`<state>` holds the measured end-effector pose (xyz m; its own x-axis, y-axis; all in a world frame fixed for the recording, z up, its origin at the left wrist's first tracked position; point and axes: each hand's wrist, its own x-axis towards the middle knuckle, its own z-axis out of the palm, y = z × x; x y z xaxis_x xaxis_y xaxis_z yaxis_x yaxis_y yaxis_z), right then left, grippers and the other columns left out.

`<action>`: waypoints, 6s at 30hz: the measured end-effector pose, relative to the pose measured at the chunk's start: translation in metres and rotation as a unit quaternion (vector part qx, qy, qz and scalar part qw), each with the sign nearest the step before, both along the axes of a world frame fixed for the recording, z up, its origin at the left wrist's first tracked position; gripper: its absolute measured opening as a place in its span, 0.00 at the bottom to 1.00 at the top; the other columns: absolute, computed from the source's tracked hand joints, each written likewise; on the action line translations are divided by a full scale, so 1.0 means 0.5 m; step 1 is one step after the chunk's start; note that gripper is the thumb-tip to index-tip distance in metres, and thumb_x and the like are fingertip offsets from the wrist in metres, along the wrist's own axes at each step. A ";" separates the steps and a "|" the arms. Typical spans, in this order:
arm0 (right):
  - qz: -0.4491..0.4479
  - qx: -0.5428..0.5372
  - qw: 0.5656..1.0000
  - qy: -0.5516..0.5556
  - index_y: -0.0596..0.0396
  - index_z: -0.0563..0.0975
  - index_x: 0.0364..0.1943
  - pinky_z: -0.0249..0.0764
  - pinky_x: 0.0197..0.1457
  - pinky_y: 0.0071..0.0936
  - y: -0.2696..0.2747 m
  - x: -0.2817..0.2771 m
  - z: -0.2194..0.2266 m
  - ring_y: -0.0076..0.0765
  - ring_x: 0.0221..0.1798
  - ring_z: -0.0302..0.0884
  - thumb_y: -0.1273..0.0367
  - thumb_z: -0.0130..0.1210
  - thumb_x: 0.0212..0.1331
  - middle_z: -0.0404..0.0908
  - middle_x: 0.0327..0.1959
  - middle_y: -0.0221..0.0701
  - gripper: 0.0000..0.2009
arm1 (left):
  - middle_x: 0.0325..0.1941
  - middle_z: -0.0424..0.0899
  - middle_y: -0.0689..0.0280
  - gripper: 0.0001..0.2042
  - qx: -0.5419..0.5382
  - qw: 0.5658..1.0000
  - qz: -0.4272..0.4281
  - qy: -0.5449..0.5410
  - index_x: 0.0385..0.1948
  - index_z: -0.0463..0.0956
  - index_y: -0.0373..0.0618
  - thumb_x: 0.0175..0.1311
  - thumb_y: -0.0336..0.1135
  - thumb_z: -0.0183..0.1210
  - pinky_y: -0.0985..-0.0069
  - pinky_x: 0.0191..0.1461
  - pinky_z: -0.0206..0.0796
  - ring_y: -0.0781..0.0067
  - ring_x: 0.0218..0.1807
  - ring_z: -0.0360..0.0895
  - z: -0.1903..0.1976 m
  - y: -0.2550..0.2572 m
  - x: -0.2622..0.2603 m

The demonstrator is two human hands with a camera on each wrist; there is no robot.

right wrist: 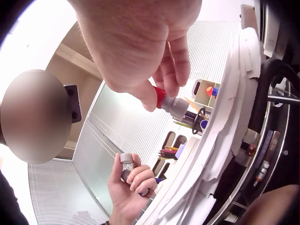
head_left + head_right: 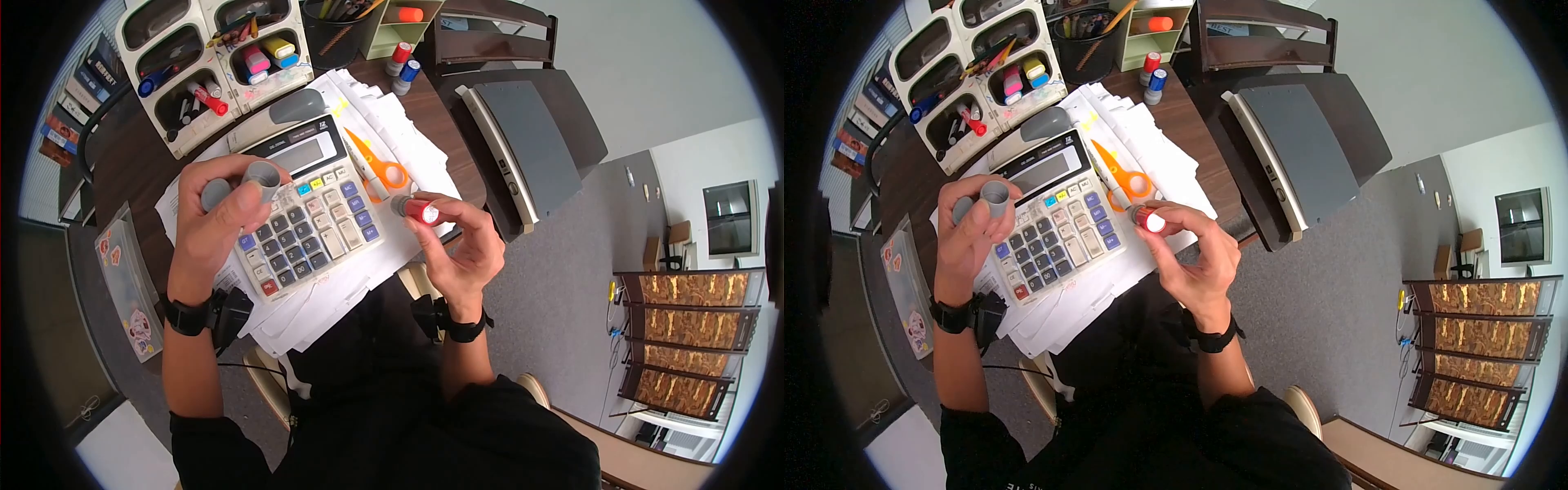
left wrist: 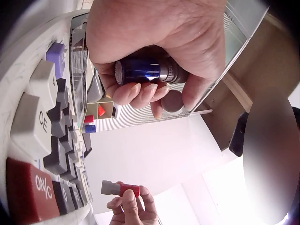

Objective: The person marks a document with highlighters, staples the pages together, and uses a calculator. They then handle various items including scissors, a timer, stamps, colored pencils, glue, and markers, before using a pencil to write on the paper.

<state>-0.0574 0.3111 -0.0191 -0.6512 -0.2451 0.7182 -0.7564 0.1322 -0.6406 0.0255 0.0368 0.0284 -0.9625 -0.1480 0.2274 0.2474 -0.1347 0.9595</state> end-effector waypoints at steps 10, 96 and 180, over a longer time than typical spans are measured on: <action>-0.003 -0.005 1.000 0.016 0.58 0.76 0.36 0.84 0.47 0.27 -0.001 0.001 0.011 0.37 0.44 0.90 0.78 0.73 0.50 0.88 0.38 0.46 0.15 | 0.20 0.68 0.68 0.28 -0.025 0.998 -0.054 0.008 0.44 0.77 0.23 0.68 0.51 0.62 0.82 0.26 0.54 0.81 0.23 0.64 -0.003 -0.016 0.000; 0.213 -0.312 0.861 -0.340 0.66 0.72 0.55 0.84 0.41 0.29 -0.101 0.052 0.044 0.38 0.37 0.87 0.78 0.59 0.65 0.85 0.48 0.51 0.16 | 0.38 0.88 0.66 0.20 -0.201 0.978 -0.039 -0.042 0.42 0.87 0.40 0.43 0.32 0.78 0.81 0.37 0.67 0.82 0.32 0.76 0.029 0.007 -0.004; 0.011 0.197 0.980 -0.033 0.58 0.76 0.55 0.82 0.45 0.34 -0.041 -0.273 0.180 0.41 0.41 0.88 0.72 0.60 0.59 0.86 0.48 0.43 0.18 | 0.28 0.82 0.67 0.13 -0.030 0.999 0.005 0.022 0.47 0.83 0.36 0.62 0.28 0.66 0.85 0.31 0.61 0.86 0.25 0.71 0.012 -0.004 -0.007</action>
<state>-0.1938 0.2907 0.0708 -0.6846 -0.5097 0.5211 -0.7204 0.3637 -0.5906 0.0220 0.0351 0.0342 -0.9497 -0.1415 0.2792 0.2914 -0.0740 0.9537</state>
